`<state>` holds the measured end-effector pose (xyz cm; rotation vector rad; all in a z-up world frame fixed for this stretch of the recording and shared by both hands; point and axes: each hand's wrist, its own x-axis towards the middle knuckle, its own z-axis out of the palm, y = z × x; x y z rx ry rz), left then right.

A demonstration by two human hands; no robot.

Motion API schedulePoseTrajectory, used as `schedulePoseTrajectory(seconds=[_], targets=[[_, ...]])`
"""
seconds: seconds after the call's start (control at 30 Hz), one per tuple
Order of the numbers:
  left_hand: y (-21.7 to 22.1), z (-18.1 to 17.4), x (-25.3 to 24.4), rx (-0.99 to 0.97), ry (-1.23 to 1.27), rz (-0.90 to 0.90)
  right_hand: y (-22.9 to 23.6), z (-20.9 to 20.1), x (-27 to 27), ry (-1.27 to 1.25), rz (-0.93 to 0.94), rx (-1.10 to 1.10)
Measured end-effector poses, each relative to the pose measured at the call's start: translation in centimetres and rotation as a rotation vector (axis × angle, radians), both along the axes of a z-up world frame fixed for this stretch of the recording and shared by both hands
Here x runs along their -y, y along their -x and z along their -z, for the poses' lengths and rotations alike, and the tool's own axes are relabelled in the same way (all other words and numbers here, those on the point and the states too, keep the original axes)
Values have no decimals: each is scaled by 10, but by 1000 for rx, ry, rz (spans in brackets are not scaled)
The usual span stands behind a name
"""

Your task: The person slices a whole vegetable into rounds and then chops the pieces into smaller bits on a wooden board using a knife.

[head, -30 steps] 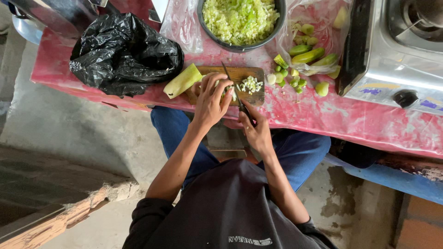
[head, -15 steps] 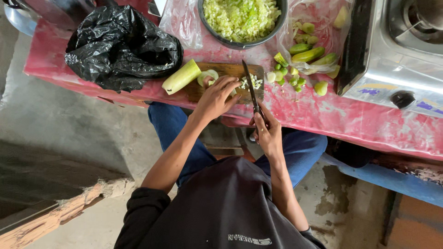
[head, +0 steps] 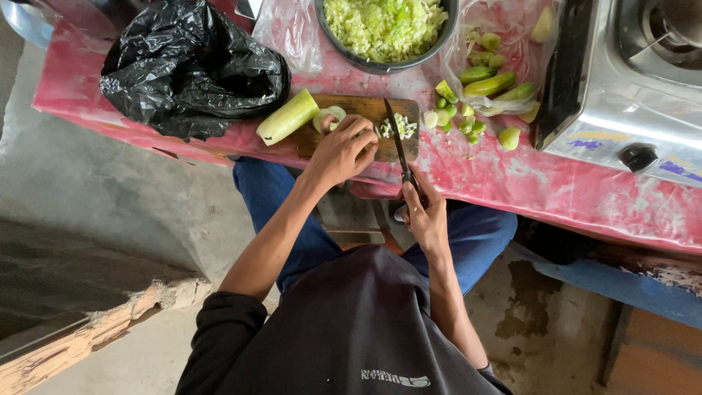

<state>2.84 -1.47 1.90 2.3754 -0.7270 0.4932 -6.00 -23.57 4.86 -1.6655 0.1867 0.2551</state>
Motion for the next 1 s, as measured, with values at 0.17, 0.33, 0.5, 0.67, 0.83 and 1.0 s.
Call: schedulePoseTrajectory(seconds=[0.17,0.33,0.5,0.67,0.83,1.0], targets=[[-2,-2,-7,-45,20,24,4,1,-2,29,-18,40],[-6,3,-4,-73,73,-10,11,2,-2,53,-28,12],[-18,7,1,26,38,-8,14,5,-3,40,-10,0],[-26,3,4,-58,-39,-51,16,7,-3,24,32,18],[-23,-1,4,-146,-33,-89,22,2,-7,164,7,87],[-18,5,7,-120,33,-144,25,0,-12,294,-58,250]])
